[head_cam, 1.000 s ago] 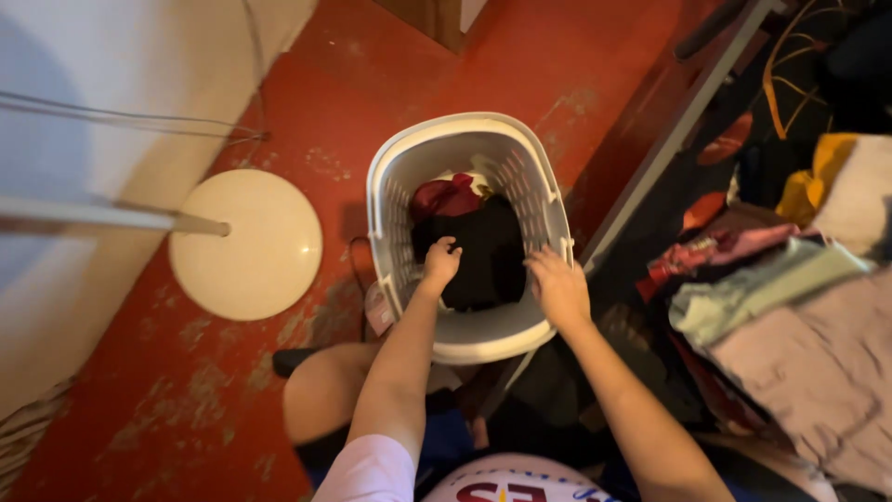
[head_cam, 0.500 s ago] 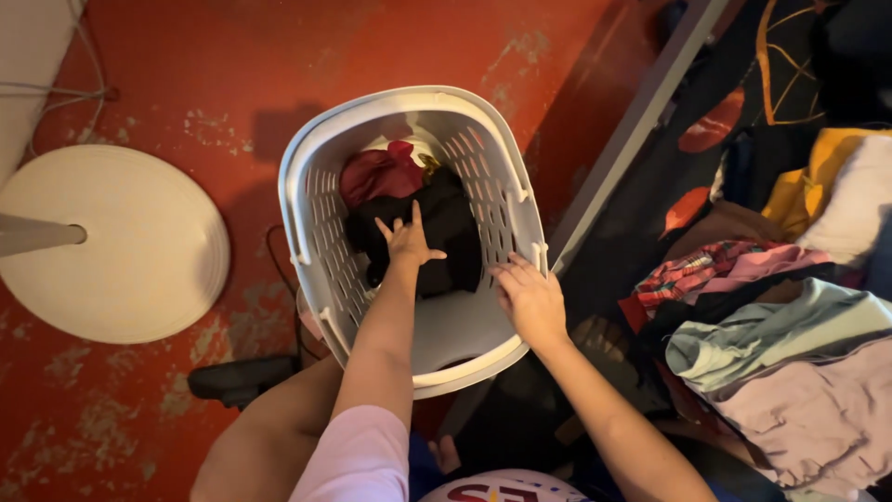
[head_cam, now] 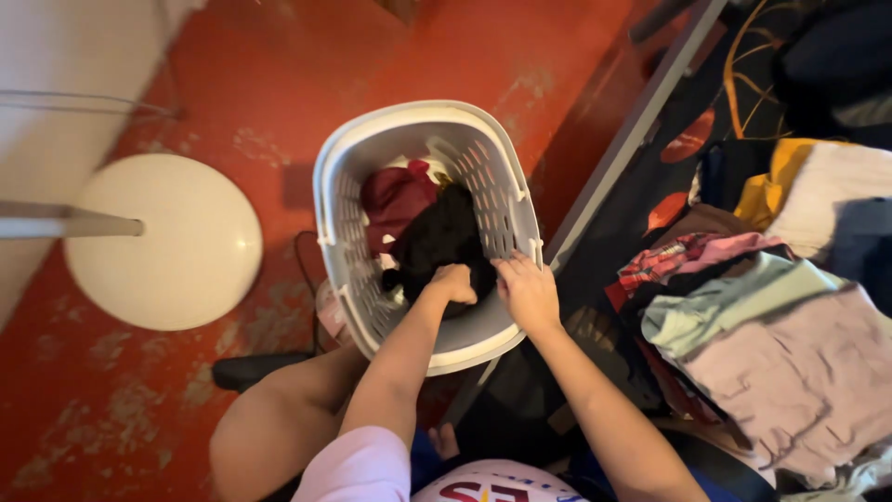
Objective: Sort through a laundry basket and organize items of clothing onto a pile.
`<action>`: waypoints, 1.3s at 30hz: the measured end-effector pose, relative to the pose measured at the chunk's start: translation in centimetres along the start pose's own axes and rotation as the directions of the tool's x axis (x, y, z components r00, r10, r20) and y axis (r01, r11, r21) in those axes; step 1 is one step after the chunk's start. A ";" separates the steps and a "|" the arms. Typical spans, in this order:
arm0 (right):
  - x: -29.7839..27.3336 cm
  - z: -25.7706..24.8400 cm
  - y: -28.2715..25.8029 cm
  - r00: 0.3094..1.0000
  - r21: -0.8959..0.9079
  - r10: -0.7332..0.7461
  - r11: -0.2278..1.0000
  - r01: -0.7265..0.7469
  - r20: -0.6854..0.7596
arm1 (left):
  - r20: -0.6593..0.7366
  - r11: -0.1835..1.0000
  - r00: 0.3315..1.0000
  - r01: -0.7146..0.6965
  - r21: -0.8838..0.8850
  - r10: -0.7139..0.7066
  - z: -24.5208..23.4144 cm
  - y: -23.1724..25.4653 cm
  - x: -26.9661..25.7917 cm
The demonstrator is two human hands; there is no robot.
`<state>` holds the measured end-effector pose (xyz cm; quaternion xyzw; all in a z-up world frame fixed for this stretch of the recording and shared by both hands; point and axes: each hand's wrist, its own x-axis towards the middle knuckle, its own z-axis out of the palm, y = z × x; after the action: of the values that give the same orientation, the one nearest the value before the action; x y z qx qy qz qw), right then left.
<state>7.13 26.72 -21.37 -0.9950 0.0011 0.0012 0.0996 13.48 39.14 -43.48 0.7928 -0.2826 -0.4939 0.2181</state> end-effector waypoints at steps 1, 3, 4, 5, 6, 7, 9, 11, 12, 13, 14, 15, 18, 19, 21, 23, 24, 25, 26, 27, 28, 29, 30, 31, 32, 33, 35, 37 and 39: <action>0.1 0.0 0.1 1.000 0.005 -0.010 1.000 0.010 -0.021 | -0.019 1.000 1.000 0.006 0.013 -0.006 -1.5 0.4 -1.1; 0.3 -0.3 0.2 1.000 0.045 -0.005 0.999 0.005 -0.010 | -0.251 0.984 0.968 -0.019 -0.176 -0.026 -4.6 1.3 -3.7; 0.4 -0.5 0.1 0.999 0.050 -0.016 0.999 0.018 -0.033 | -0.272 0.987 0.962 -0.017 -0.163 -0.028 -7.0 2.3 -6.0; 0.5 -0.8 0.1 1.000 0.083 0.003 0.997 -0.002 -0.003 | -0.394 0.979 0.919 -0.093 -0.179 0.015 -9.1 3.4 -8.5; 0.6 -1.0 0.0 0.999 0.115 0.020 0.993 -0.023 0.028 | -0.510 0.968 0.858 -0.172 -0.184 0.055 -11.2 4.5 -11.2; 0.5 -0.7 0.2 1.000 0.120 0.005 0.993 -0.005 0.003 | -0.531 0.971 0.845 -0.170 -0.166 0.057 -12.5 5.6 -13.4; 0.7 0.2 0.6 0.998 0.167 -0.046 0.985 0.051 -0.037 | -0.753 0.920 0.612 -0.392 -0.022 0.242 -15.1 7.8 -18.0; -1.0 5.2 1.4 0.990 0.381 0.128 0.920 -0.095 -0.062 | -0.829 0.891 0.468 -0.448 0.075 0.306 -17.3 10.9 -22.9; -1.7 7.8 1.9 0.955 0.572 0.298 0.786 -0.237 -0.014 | -0.876 0.853 0.330 -0.499 0.154 0.351 -18.2 12.5 -25.2; -2.6 7.1 0.8 0.955 0.574 0.294 0.788 -0.224 -0.030 | -0.877 0.850 0.318 -0.499 0.169 0.361 -18.2 13.6 -26.7; -3.6 6.5 -0.3 0.937 0.887 0.344 0.409 -0.212 0.065 | -0.904 0.824 0.234 -0.534 0.187 0.357 -18.2 14.6 -28.1; -4.6 5.8 -1.1 0.925 0.985 0.336 -0.066 -0.162 0.175 | -0.926 0.796 0.150 -0.570 0.205 0.346 -18.1 15.7 -29.4; -6.6 -8.9 -8.1 0.923 0.912 0.189 -0.313 -0.266 0.334 | -0.908 0.785 0.089 -0.541 0.301 0.409 -16.2 18.2 -31.8; -7.1 -9.0 -7.7 0.925 0.913 0.189 -0.312 -0.262 0.330 | -0.907 0.784 0.086 -0.541 0.305 0.412 -15.0 20.1 -33.4; -8.2 -9.2 -6.7 0.966 0.758 0.002 -0.621 -0.200 0.257 | -0.776 0.703 0.177 -0.576 0.417 0.606 -12.8 23.7 -36.5; -9.1 -6.1 -3.8 0.975 0.696 0.051 -0.709 -0.117 0.216 | -0.800 0.710 0.159 -0.580 0.399 0.579 -7.7 24.2 -35.5; -9.4 -4.5 -2.3 0.977 0.621 0.102 -0.783 -0.036 0.185 | -0.825 0.719 0.142 -0.585 0.376 0.547 -5.3 24.4 -34.9; -9.4 -5.9 -2.1 0.978 0.621 0.107 -0.783 -0.027 0.178 | -0.820 0.714 0.141 -0.586 0.382 0.554 -4.7 24.5 -35.3; -9.3 -7.3 -2.0 0.967 0.613 0.197 -0.788 0.056 0.165 | -0.811 0.665 0.100 -0.634 0.395 0.577 -4.2 24.6 -35.7; -9.4 -8.6 -1.9 0.945 0.602 0.286 -0.786 0.137 0.158 | -0.801 0.613 0.062 -0.679 0.404 0.596 -3.5 24.7 -36.1; -9.7 -10.6 -2.4 0.944 0.600 0.292 -0.787 0.145 0.155 | -0.797 0.610 0.064 -0.681 0.405 0.601 -2.4 23.6 -36.0; -9.7 -12.8 -2.7 0.932 0.588 0.294 -0.800 0.118 0.213 | -0.702 0.500 0.011 -0.711 0.496 0.712 -1.4 22.6 -35.7; -9.8 -15.1 -3.1 0.917 0.574 0.294 -0.814 0.093 0.269 | -0.593 0.376 -0.049 -0.731 0.570 0.804 -0.4 21.6 -35.5; -9.8 -17.5 -4.2 0.918 0.576 0.298 -0.812 0.100 0.261 | -0.588 0.368 -0.055 -0.731 0.574 0.807 0.0 19.0 -33.3; -9.9 -20.0 -5.4 0.948 0.605 0.273 -0.787 0.122 0.164 | -0.595 0.379 -0.047 -0.729 0.569 0.802 1.4 17.0 -31.4; -10.0 -22.3 -6.6 0.968 0.630 0.240 -0.763 0.145 0.067 | -0.603 0.393 -0.038 -0.727 0.564 0.797 4.0 15.4 -29.9; -10.2 -22.7 -5.8 0.961 0.609 0.273 -0.769 0.192 0.041 | -0.624 0.423 -0.016 -0.721 0.549 0.781 4.0 14.5 -28.7; -10.4 -22.3 -4.7 0.953 0.589 0.303 -0.774 0.234 0.020 | -0.649 0.457 0.006 -0.715 0.529 0.761 3.9 13.9 -27.8; -10.5 -21.2 -3.1 0.942 0.511 0.301 -0.793 0.332 -0.145 | -0.675 0.490 0.025 -0.708 0.508 0.737 3.5 13.6 -27.1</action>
<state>-3.31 25.54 0.01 -0.1795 -0.0100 -0.1700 0.9689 -2.36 46.72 -18.54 0.6662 -0.5049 0.1431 0.5299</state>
